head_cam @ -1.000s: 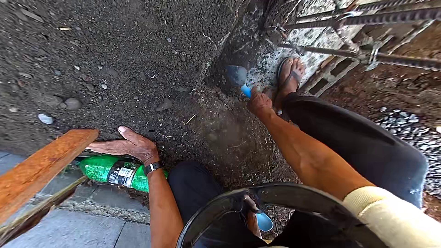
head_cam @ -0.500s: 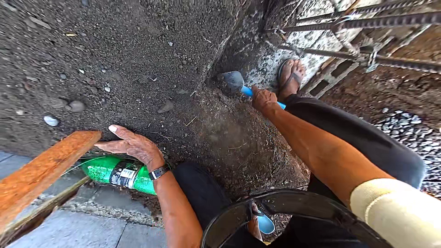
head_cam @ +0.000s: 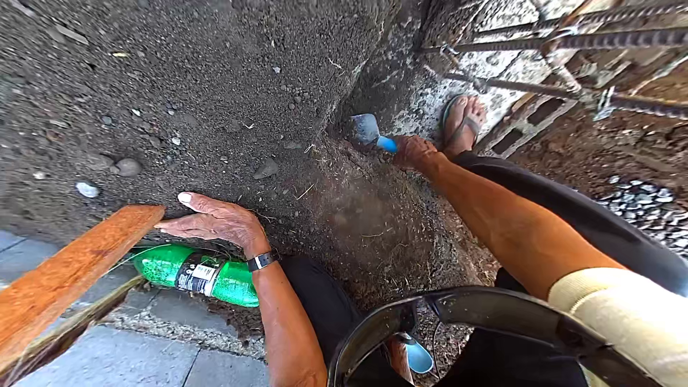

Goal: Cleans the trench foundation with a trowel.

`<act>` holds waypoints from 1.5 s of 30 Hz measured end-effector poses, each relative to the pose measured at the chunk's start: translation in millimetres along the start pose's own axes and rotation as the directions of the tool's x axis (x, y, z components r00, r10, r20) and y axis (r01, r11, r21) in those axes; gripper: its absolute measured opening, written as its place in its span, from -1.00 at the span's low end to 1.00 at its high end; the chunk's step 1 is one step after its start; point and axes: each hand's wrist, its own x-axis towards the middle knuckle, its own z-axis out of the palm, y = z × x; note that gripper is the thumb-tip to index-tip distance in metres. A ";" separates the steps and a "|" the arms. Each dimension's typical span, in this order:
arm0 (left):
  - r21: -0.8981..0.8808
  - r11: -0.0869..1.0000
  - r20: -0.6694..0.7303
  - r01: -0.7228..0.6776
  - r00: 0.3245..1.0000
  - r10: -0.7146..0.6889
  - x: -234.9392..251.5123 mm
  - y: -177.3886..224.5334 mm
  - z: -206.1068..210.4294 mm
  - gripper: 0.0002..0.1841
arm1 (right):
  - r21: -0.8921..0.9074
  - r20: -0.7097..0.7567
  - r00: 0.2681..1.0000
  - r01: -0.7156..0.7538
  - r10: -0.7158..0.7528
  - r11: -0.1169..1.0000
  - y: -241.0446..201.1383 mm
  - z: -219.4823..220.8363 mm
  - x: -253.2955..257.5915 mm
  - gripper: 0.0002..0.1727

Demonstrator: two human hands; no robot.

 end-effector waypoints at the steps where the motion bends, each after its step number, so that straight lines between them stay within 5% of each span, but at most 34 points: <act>1: 0.008 1.000 -0.003 -0.007 1.000 0.007 -0.4 0.0 -0.3 -0.14 | -0.005 0.004 1.000 0.022 -0.021 1.000 1.8 -2.1 2.3 -0.39; 10: 0.095 0.995 0.024 -0.006 1.000 0.004 -2.8 -2.4 -3.3 -0.11 | 0.030 0.028 0.999 0.046 -0.047 0.998 9.8 -11.9 -32.8 -0.57; 19: 0.197 0.980 0.100 0.023 0.994 -0.044 -8.4 -18.0 -5.2 -0.01 | 0.067 -0.157 0.985 -0.065 0.075 0.996 -4.2 -79.8 -221.6 -0.60; 22: 0.154 0.987 0.066 0.041 0.996 -0.052 -4.3 -8.1 -6.5 0.00 | 0.038 -0.313 0.949 -0.019 0.030 0.999 -39.1 -115.9 -308.1 -0.68; 25: 0.131 0.990 0.003 0.053 0.999 -0.053 -0.9 1.6 -6.4 0.02 | -0.047 -0.427 0.900 0.075 -0.087 0.996 -121.4 -153.9 -388.3 -0.76; 28: 0.156 0.987 0.080 0.040 0.995 -0.053 -3.3 -6.4 -7.4 0.01 | -0.127 -0.541 0.764 0.338 -0.350 0.933 -189.5 -160.1 -425.4 -0.75; 31: 0.173 0.984 0.087 0.043 0.994 -0.059 -2.3 -8.5 -4.4 0.01 | -0.057 -0.570 0.741 0.394 -0.354 0.917 -187.0 -155.5 -413.3 -0.67; 34: 0.212 0.977 0.103 0.023 0.994 -0.046 -6.3 -18.7 -2.1 0.02 | 0.158 -0.500 0.865 0.148 -0.050 0.976 -129.3 -129.3 -366.2 -0.64; 38: 0.219 0.975 0.104 0.026 0.993 -0.050 -7.9 -19.4 -1.7 0.01 | 0.262 -0.282 0.931 -0.158 0.233 0.952 -67.2 -76.6 -269.3 -0.50; 45: 0.199 0.980 0.037 -0.020 0.999 0.013 -3.4 -10.9 1.7 -0.08 | 0.288 -0.201 0.934 -0.230 0.294 0.930 -67.2 -10.7 -95.6 -0.32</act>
